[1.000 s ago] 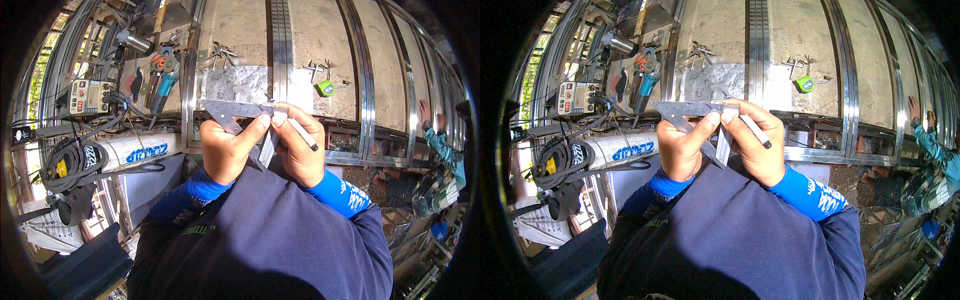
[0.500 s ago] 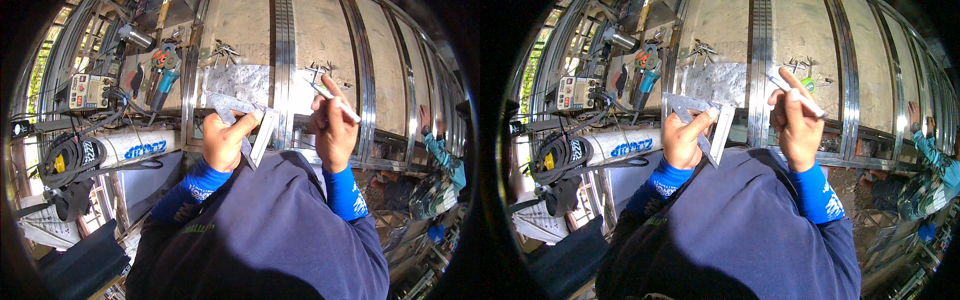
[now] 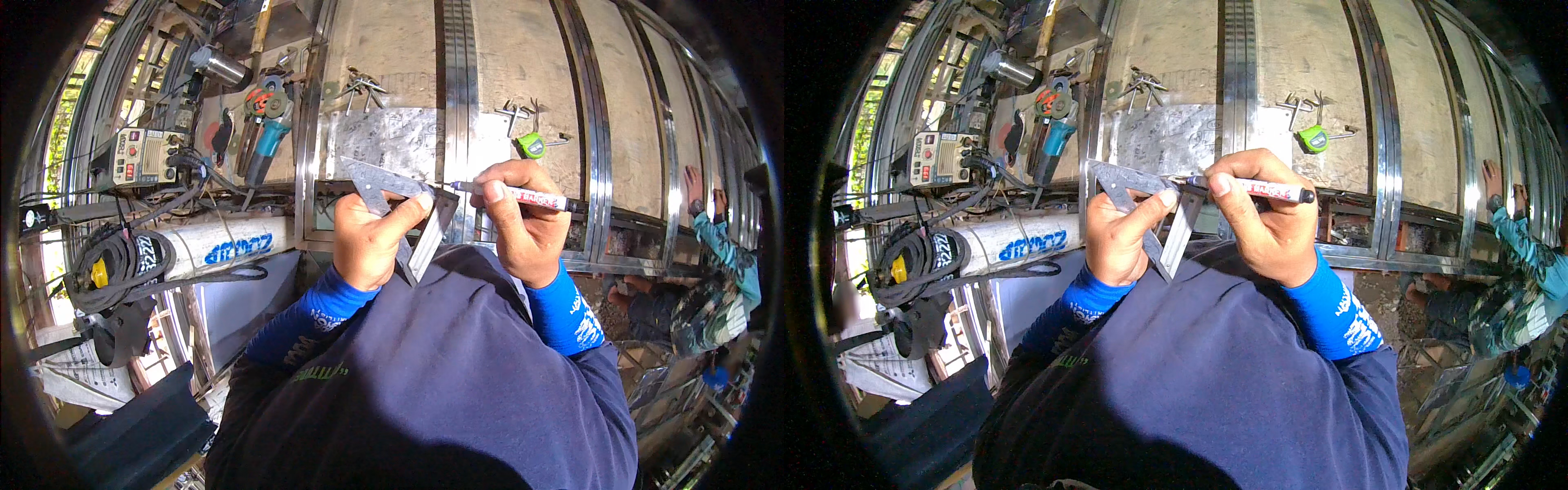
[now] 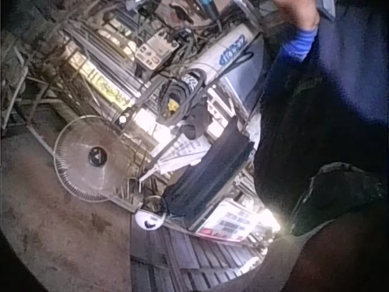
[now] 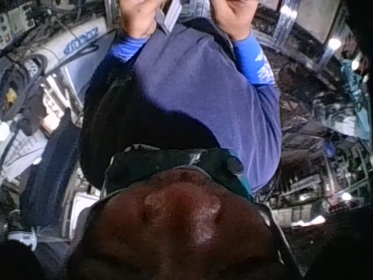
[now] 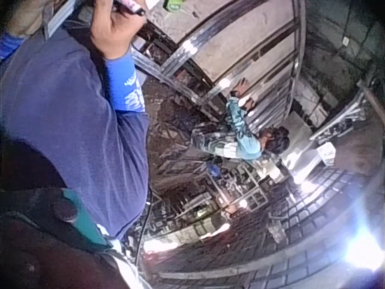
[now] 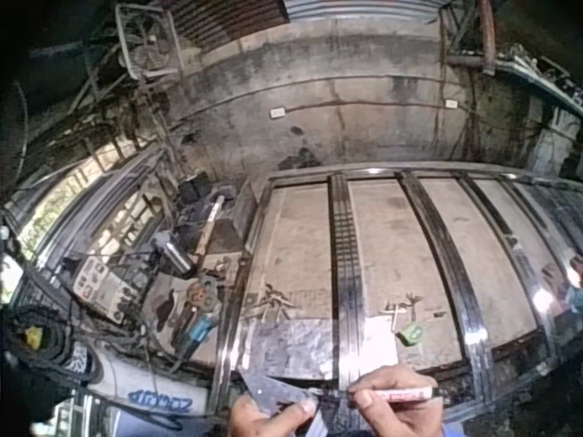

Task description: The person measures and marks a metal frame using a tape measure, a speed square, and a marker. They repeatedly measure distances, align the square, and draw lines on the metal surface to prepare for cutting or assembly.

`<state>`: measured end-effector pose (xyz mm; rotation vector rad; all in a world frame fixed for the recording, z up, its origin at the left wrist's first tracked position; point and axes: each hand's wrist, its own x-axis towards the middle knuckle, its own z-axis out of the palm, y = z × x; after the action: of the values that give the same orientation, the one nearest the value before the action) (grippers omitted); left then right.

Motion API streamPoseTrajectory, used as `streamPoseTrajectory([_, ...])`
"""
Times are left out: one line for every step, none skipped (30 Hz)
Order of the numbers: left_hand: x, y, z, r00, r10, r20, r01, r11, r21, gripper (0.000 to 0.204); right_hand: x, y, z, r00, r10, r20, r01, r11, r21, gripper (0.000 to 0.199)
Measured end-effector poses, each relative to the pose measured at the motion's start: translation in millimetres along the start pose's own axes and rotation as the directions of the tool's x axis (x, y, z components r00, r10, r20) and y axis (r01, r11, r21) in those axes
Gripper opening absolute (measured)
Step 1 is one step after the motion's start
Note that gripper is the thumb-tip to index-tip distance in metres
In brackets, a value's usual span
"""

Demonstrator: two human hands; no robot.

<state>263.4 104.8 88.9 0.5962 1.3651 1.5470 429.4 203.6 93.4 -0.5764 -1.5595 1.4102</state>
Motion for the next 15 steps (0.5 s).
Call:
streamPoseTrajectory([-0.5,0.1,-0.2,1.000,0.002,0.001,-0.002,1.000,0.004,0.013,0.7,1.3,0.1,1.000,-0.024,0.014,0.024,1.000,0.000,0.009])
streamPoseTrajectory([-0.6,0.3,-0.4,1.000,-0.001,0.002,0.001,1.000,0.003,0.013,1.1,2.7,0.6,1.000,-0.012,0.022,0.012,1.000,-0.007,0.009])
streamPoseTrajectory([-0.6,0.5,-0.6,1.000,-0.001,0.005,0.001,1.000,0.000,0.013,1.4,4.0,1.1,1.000,-0.010,0.027,0.011,1.000,-0.008,0.009])
streamPoseTrajectory([-0.6,0.5,-0.4,1.000,0.003,0.006,-0.003,1.000,-0.004,0.014,1.3,4.9,1.5,0.999,-0.009,0.032,0.009,1.000,-0.009,0.009])
streamPoseTrajectory([-0.7,0.3,-0.1,1.000,0.007,0.009,-0.007,1.000,-0.001,0.014,0.9,5.4,2.0,1.000,-0.009,0.028,0.009,1.000,-0.006,0.009])
streamPoseTrajectory([-0.6,-0.1,0.4,1.000,0.015,0.009,-0.015,1.000,0.000,0.014,0.7,5.9,2.4,1.000,-0.010,0.025,0.010,1.000,-0.003,0.009])
streamPoseTrajectory([-0.6,-0.6,0.7,1.000,0.026,0.011,-0.026,1.000,-0.001,0.014,0.4,6.2,2.7,1.000,-0.010,0.021,0.010,1.000,0.001,0.009])
streamPoseTrajectory([-0.3,-0.8,0.3,1.000,0.021,0.014,-0.021,1.000,0.006,0.014,0.6,6.7,2.7,1.000,-0.012,0.023,0.012,1.000,-0.002,0.009])
streamPoseTrajectory([0.0,-1.2,0.0,1.000,0.018,0.019,-0.019,1.000,0.010,0.014,1.1,7.2,2.7,1.000,-0.014,0.024,0.014,1.000,-0.005,0.009])
streamPoseTrajectory([0.2,-1.4,-0.5,1.000,0.010,0.021,-0.010,1.000,0.014,0.015,1.2,7.5,2.7,1.000,-0.012,0.023,0.012,1.000,-0.008,0.009])
streamPoseTrajectory([0.3,-1.6,-1.1,1.000,0.012,0.027,-0.012,1.000,0.016,0.015,1.6,7.8,2.6,1.000,-0.015,0.026,0.016,1.000,-0.011,0.009])
streamPoseTrajectory([0.4,-1.9,-1.6,1.000,0.008,0.029,-0.008,1.000,0.018,0.016,1.7,7.9,2.7,0.999,-0.016,0.028,0.016,1.000,-0.014,0.009])
streamPoseTrajectory([0.5,-2.1,-2.0,0.999,0.004,0.032,-0.005,1.000,0.020,0.016,1.8,8.0,2.6,0.999,-0.017,0.028,0.017,1.000,-0.019,0.009])
streamPoseTrajectory([0.4,-2.3,-2.3,0.999,0.006,0.037,-0.007,1.000,0.020,0.016,1.9,8.2,3.0,1.000,-0.008,0.029,0.009,1.000,-0.011,0.009])
streamPoseTrajectory([0.2,-2.5,-2.5,0.999,0.008,0.042,-0.009,1.000,0.020,0.017,1.8,8.2,3.3,1.000,-0.001,0.029,0.001,1.000,-0.004,0.009])
